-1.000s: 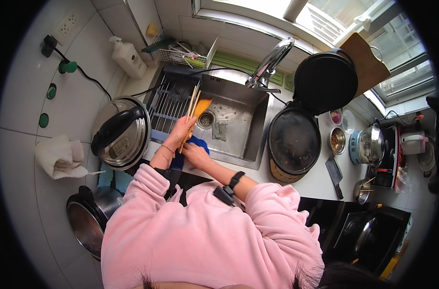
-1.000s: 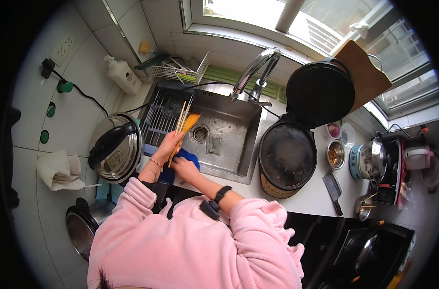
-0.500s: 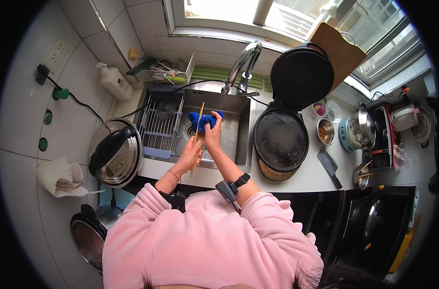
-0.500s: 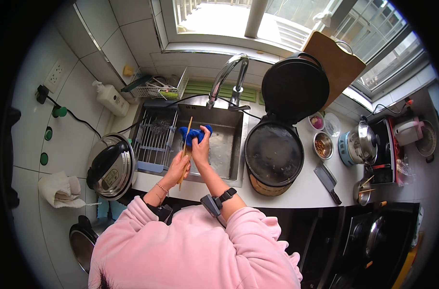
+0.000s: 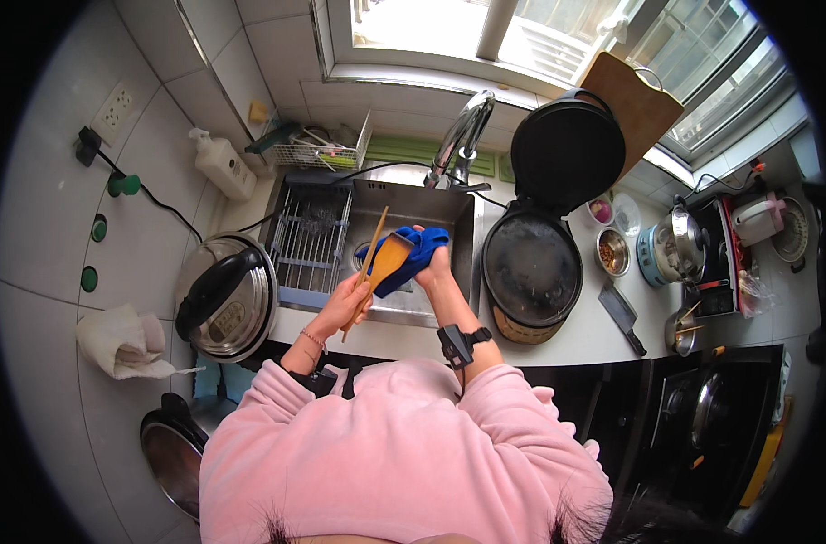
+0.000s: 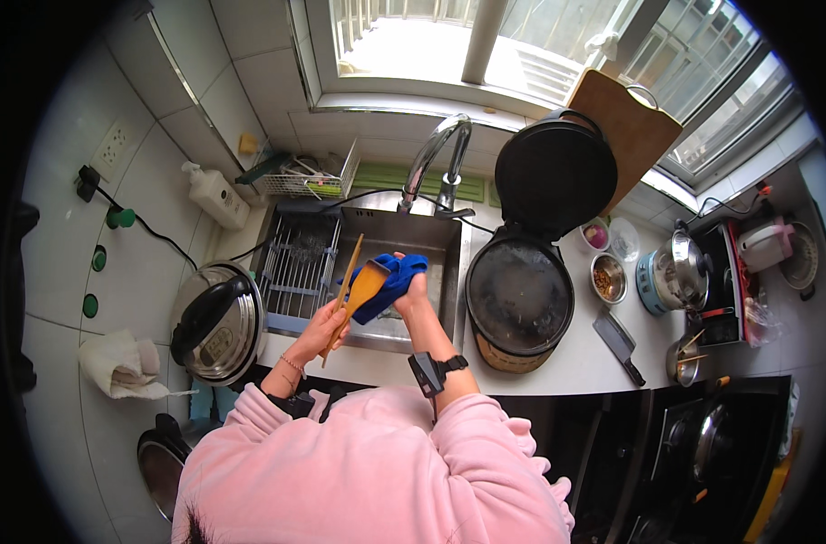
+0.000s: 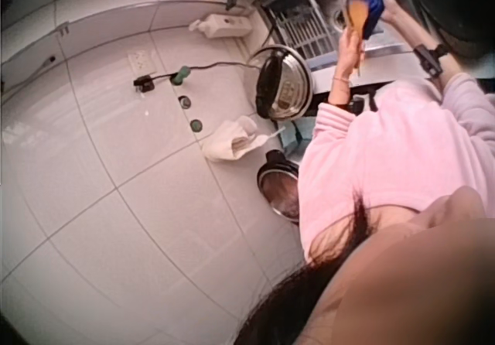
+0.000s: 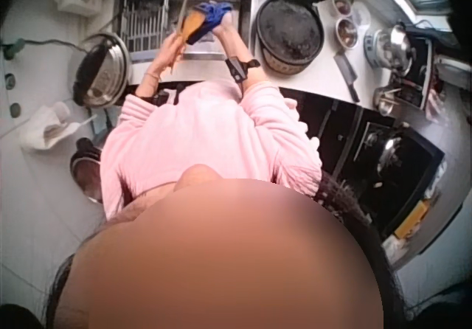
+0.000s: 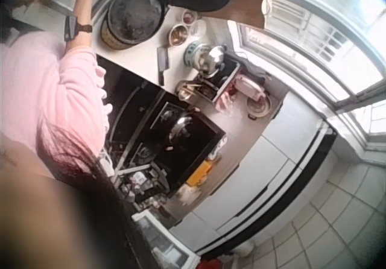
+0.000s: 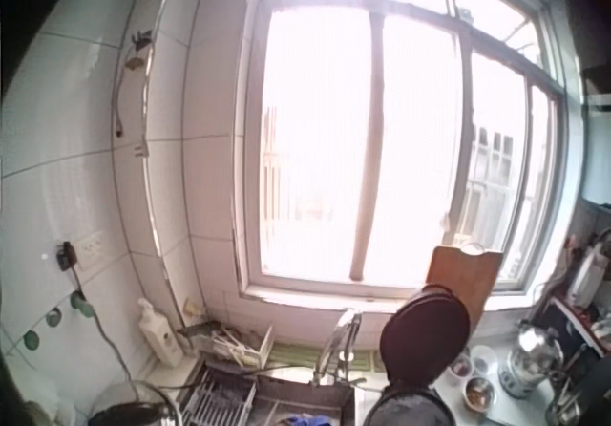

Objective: The person washes a metal bowl, chopsticks, and a wooden spatula at the sink using a blue cloth and running water, then places the bowl in a drawer. They later clean the interior of a sandwich press with a cloth and wipe its exterior.

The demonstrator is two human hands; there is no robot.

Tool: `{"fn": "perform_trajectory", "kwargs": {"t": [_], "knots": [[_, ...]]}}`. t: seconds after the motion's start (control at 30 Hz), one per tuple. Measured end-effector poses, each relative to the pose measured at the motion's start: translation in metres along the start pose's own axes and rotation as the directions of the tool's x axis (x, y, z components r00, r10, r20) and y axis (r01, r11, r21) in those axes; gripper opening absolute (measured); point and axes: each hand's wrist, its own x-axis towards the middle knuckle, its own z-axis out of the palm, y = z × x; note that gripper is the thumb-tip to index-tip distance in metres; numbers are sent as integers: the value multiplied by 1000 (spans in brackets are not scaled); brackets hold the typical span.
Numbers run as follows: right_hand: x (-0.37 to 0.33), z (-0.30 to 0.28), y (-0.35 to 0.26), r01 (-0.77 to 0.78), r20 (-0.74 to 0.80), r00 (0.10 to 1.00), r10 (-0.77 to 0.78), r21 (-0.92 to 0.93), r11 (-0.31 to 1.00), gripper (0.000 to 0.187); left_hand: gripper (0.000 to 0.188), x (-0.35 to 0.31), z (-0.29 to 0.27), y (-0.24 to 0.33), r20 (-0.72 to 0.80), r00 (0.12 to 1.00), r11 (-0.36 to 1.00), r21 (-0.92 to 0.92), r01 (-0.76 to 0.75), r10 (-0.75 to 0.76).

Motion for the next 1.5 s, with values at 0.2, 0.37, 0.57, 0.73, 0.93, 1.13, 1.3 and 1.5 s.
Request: {"fn": "perform_trajectory", "kwargs": {"t": [0.2, 0.37, 0.57, 0.73, 0.93, 1.13, 1.3, 1.5], "knots": [[-26, 28, 39, 73, 132, 990, -57, -126, 989, 39, 35, 24, 5, -16, -26, 992, 976, -185, 118, -125], [-7, 25, 48, 322, -189, 784, -592, -691, 647, 29, 36, 30, 16, -19, 207, 965, 801, -544, 250, -161], [-20, 14, 45, 301, -210, 906, -368, -293, 908, 31, 42, 28, 5, -6, 399, 917, 541, -774, 329, 13], [-27, 19, 38, -307, 816, 571, 96, 104, 946, 51, 35, 30, 15, -13, 583, 812, 354, -758, 548, -11], [1, 2, 37, 231, 453, 872, -183, -52, 972, 45, 26, 14, 6, -20, 616, 784, 119, -786, 606, 78], [33, -9, 7, 161, 223, 953, -205, 200, 966, 25, 33, -13, 0, -13, 703, 710, 222, -686, 693, -46], [-4, -10, -14, 208, 22, 978, -208, -208, 956, 26, 35, -32, -21, 3, 455, 882, 656, -629, 417, -124], [-105, -8, 18, 53, 55, 998, -3, -973, -223, 50, 47, -24, -33, -1, -21, 997, 848, -525, -68, 68]]}}
